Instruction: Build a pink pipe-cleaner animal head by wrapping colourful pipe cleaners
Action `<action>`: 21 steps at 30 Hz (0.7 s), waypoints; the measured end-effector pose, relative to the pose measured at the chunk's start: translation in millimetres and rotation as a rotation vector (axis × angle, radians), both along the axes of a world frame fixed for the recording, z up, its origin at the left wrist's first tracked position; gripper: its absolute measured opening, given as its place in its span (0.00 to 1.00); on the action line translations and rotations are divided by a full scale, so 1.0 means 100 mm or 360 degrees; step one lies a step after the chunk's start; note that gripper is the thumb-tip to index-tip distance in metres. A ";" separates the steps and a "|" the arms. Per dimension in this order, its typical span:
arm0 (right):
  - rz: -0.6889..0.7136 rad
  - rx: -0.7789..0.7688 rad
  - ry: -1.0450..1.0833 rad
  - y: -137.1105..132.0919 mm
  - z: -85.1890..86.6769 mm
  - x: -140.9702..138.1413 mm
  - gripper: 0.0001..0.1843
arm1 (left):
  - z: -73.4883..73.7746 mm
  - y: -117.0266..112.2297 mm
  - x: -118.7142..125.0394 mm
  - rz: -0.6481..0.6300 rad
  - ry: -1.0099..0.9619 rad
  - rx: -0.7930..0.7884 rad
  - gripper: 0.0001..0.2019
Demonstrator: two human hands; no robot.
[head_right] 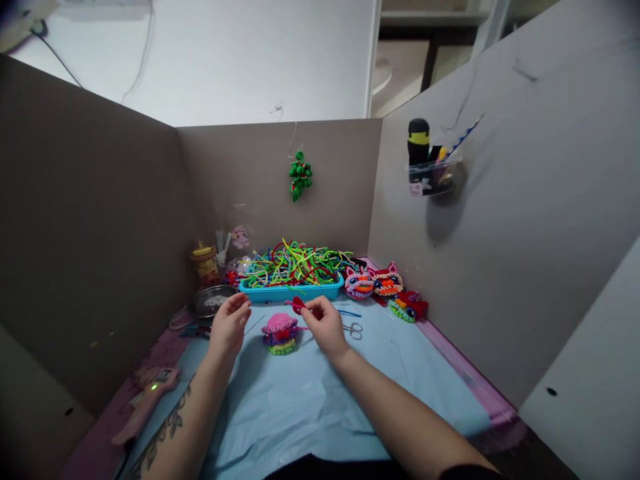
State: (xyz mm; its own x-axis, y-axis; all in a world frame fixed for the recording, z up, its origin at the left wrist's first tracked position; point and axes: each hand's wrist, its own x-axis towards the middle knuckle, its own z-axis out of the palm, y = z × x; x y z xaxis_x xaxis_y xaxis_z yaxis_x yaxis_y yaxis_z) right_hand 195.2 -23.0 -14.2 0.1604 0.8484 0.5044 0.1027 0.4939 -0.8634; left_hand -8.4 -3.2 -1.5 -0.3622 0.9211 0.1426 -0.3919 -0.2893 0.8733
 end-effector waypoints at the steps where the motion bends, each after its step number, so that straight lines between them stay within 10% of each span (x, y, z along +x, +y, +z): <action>1: 0.0010 0.0001 0.0003 0.00 -0.01 0.00 0.09 | 0.02 -0.01 0.00 -0.0051 -0.0012 0.0002 0.22; 10: 0.0375 0.0034 -0.0251 -0.07 -0.05 -0.05 0.06 | 0.06 -0.22 0.20 -0.0515 0.0928 0.0046 0.13; 21: 0.0278 0.0205 -0.0513 -0.10 0.03 -0.05 0.02 | 0.10 -0.25 0.15 -0.0522 0.1259 0.0209 0.10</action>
State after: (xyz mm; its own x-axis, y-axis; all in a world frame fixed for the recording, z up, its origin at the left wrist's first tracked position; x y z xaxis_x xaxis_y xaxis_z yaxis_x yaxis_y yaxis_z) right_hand 190.0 -32.7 -11.6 -0.1652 0.7754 0.6095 0.2637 0.6302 -0.7303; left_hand 6.3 -28.2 8.9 0.1694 0.9201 0.3531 0.2357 -0.3857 0.8920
